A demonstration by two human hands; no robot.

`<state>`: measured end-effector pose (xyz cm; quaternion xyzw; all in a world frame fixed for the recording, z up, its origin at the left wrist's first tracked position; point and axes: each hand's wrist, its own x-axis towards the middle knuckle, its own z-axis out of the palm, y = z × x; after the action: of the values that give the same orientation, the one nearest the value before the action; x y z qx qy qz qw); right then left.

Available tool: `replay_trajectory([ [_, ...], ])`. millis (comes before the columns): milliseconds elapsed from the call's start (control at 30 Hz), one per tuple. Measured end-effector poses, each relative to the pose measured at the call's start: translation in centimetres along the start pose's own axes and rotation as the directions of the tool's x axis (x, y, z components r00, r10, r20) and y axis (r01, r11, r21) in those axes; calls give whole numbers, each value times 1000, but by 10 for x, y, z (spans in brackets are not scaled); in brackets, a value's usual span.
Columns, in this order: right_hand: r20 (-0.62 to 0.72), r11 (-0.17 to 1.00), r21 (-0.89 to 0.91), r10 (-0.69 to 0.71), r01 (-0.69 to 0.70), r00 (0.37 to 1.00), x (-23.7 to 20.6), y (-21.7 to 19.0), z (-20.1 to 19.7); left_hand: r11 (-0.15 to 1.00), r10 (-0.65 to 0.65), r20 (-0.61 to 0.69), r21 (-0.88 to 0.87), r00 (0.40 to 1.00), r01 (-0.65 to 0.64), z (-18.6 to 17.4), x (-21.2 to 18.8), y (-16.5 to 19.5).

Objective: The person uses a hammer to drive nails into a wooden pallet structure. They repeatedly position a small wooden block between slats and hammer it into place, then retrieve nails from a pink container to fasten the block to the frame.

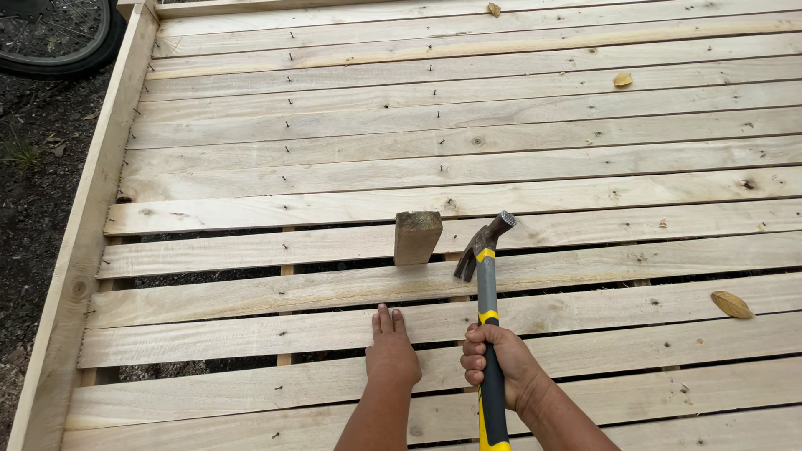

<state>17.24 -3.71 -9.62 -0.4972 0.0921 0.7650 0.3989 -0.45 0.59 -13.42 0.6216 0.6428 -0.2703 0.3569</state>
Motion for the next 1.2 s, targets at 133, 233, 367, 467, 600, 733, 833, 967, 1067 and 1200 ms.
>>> replay_trajectory([
  [133,-158,990,-101,79,-96,984,-6,4,13,1000,8,-44,-10,999,-9,3,3,0],
  [233,-220,977,-169,92,-131,971,-14,12,26,1000,7,-52,-19,999,-8,5,4,-1],
  [367,-192,996,-45,64,-73,979,-26,21,34,1000,11,-50,-4,999,-11,5,4,-3],
  [467,-42,992,119,55,-50,998,-36,11,34,1000,13,-49,0,999,-13,5,5,-3],
  [600,31,944,306,121,-125,992,-37,-32,44,1000,1,-34,10,999,-1,5,5,-2],
  [733,-24,955,255,161,-149,987,-18,-62,77,999,27,-53,-18,998,-28,7,5,-5],
  [833,-104,958,255,162,-132,981,-14,-71,90,999,33,-37,-40,999,-34,6,2,-7],
  [967,-95,946,291,176,-141,980,-12,-77,90,998,50,-46,-32,998,-52,3,-1,-8],
  [1067,-10,958,257,138,-131,990,-12,-68,78,998,52,-32,-33,998,-53,3,-2,-6],
  [1200,125,937,296,153,-184,980,-25,-45,49,996,81,-140,-36,987,-87,-1,0,-5],
])
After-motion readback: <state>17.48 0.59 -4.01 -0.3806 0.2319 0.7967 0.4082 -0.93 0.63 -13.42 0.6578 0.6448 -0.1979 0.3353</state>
